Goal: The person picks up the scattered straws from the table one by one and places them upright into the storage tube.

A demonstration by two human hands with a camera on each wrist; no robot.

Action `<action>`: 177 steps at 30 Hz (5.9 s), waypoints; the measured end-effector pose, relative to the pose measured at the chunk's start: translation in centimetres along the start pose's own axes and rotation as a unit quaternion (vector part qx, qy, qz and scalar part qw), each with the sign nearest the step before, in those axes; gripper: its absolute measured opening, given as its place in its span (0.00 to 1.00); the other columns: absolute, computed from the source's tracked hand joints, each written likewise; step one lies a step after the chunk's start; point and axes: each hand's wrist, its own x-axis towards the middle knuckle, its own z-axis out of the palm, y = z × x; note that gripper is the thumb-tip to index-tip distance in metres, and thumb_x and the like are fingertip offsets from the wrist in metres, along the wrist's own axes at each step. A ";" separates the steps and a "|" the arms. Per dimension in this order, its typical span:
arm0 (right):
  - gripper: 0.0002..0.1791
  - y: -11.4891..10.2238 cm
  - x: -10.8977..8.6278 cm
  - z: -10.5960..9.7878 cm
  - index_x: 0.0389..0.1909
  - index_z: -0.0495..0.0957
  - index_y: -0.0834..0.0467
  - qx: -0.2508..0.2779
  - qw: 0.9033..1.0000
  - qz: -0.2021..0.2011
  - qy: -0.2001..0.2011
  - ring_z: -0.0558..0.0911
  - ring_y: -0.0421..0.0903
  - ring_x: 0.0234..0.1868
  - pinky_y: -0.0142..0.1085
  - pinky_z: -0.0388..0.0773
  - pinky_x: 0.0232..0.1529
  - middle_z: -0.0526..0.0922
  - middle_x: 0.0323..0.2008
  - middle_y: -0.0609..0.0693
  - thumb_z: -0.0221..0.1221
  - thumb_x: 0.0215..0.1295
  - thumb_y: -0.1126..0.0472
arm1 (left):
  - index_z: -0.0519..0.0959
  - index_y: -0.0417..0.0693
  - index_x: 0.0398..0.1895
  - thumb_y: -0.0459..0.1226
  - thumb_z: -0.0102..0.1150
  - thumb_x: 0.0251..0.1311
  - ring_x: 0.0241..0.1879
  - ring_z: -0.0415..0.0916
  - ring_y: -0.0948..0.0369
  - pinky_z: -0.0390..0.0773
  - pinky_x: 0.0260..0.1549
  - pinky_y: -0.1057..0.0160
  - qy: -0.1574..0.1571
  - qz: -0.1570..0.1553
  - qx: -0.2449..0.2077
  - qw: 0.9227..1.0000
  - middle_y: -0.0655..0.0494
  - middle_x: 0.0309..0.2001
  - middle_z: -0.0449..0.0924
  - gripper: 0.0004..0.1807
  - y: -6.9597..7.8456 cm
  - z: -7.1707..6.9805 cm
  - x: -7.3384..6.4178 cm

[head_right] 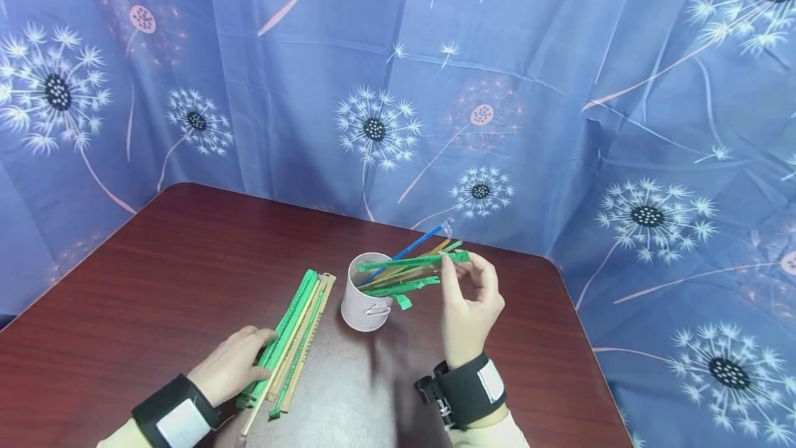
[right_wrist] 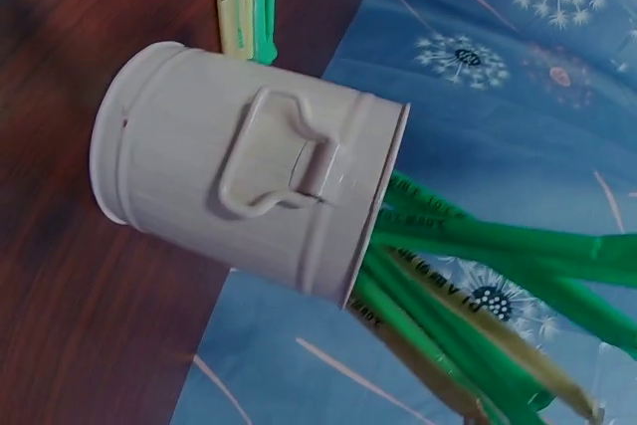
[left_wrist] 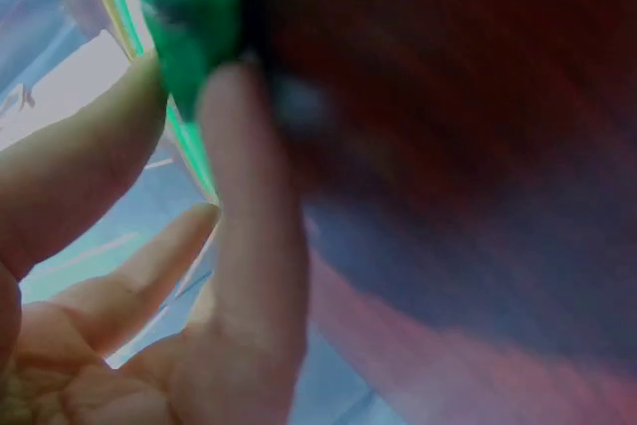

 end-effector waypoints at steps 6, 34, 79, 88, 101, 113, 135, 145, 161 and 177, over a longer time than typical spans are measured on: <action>0.15 0.5 -0.2 -0.1 0.41 0.80 0.73 -0.112 0.994 0.000 -0.008 0.83 0.37 0.30 0.28 0.77 0.35 0.85 0.27 0.40 0.66 0.60 0.65 | 0.80 0.28 0.51 0.31 0.77 0.37 0.42 0.80 0.44 0.81 0.44 0.43 -0.006 -0.017 -0.008 1.000 0.36 0.41 0.82 0.32 -0.2 0.1 0.2; 0.14 1.7 -0.3 0.4 0.38 0.89 0.66 -0.362 0.910 0.024 -0.201 0.72 0.56 0.53 0.56 0.61 0.59 0.84 0.47 0.56 0.65 0.60 0.58 | 0.83 0.34 0.39 0.27 0.61 0.46 0.23 0.73 0.63 0.77 0.21 0.61 0.000 -0.066 -0.061 0.996 0.58 0.24 0.78 0.13 -0.3 -0.3 0.0; 0.13 -4.3 -1.8 2.5 0.42 0.75 0.72 0.038 0.997 -0.008 -0.067 0.82 0.38 0.33 0.27 0.75 0.36 0.83 0.30 0.44 0.65 0.57 0.74 | 0.83 0.36 0.51 0.35 0.70 0.52 0.44 0.83 0.50 0.82 0.43 0.48 0.087 0.068 -0.024 0.994 0.44 0.45 0.84 0.22 1.7 -1.1 -0.8; 0.13 -2.7 -0.7 1.6 0.40 0.75 0.80 0.027 0.998 -0.036 -0.040 0.82 0.40 0.31 0.29 0.77 0.36 0.84 0.29 0.47 0.64 0.58 0.75 | 0.84 0.33 0.46 0.33 0.75 0.39 0.39 0.80 0.49 0.81 0.42 0.46 0.013 0.004 -0.016 1.000 0.44 0.38 0.83 0.26 -0.2 0.1 -0.4; 0.11 0.5 -0.6 0.6 0.34 0.87 0.68 -0.217 0.973 -0.044 -0.063 0.78 0.39 0.37 0.31 0.72 0.39 0.85 0.30 0.57 0.68 0.59 0.62 | 0.81 0.28 0.48 0.29 0.73 0.40 0.28 0.72 0.60 0.80 0.27 0.58 -0.019 -0.039 -0.068 0.997 0.56 0.25 0.75 0.26 -0.3 0.1 -0.1; 0.07 2.4 -0.9 0.5 0.29 0.87 0.66 -0.260 0.955 -0.052 -0.130 0.75 0.46 0.43 0.44 0.67 0.45 0.85 0.37 0.57 0.69 0.56 0.64 | 0.83 0.32 0.48 0.31 0.74 0.44 0.28 0.71 0.63 0.78 0.32 0.54 0.004 -0.026 -0.043 0.999 0.60 0.25 0.74 0.24 -0.1 -0.1 -0.4; 0.16 1.7 -1.7 1.1 0.47 0.86 0.65 -0.247 0.955 -0.116 -0.114 0.74 0.52 0.47 0.44 0.66 0.49 0.84 0.45 0.58 0.68 0.58 0.64 | 0.85 0.47 0.46 0.34 0.69 0.54 0.28 0.72 0.72 0.76 0.27 0.65 0.111 0.036 -0.106 0.988 0.65 0.33 0.78 0.14 2.3 -1.2 -0.8; 0.20 -1.9 -2.8 2.8 0.50 0.85 0.66 -0.109 0.965 -0.156 -0.182 0.81 0.45 0.41 0.34 0.76 0.43 0.88 0.37 0.58 0.67 0.53 0.74 | 0.86 0.47 0.47 0.31 0.71 0.51 0.27 0.69 0.77 0.74 0.23 0.69 0.223 0.179 -0.112 0.952 0.65 0.36 0.80 0.17 3.8 -1.6 -1.2; 0.10 -3.9 -3.9 3.4 0.36 0.79 0.77 0.074 0.974 -0.079 -0.200 0.83 0.39 0.33 0.28 0.78 0.34 0.86 0.31 0.44 0.61 0.50 0.85 | 0.88 0.53 0.47 0.32 0.71 0.51 0.34 0.72 0.72 0.75 0.28 0.67 0.257 0.259 -0.090 0.927 0.68 0.37 0.81 0.18 4.5 -1.9 -1.3; 0.12 -3.8 -2.3 2.7 0.40 0.77 0.81 0.101 0.988 -0.108 -0.037 0.87 0.42 0.31 0.29 0.80 0.35 0.88 0.31 0.51 0.60 0.54 0.84 | 0.84 0.32 0.49 0.35 0.75 0.44 0.41 0.82 0.46 0.81 0.44 0.45 0.063 0.072 0.005 0.995 0.41 0.41 0.83 0.26 2.0 -0.6 -1.5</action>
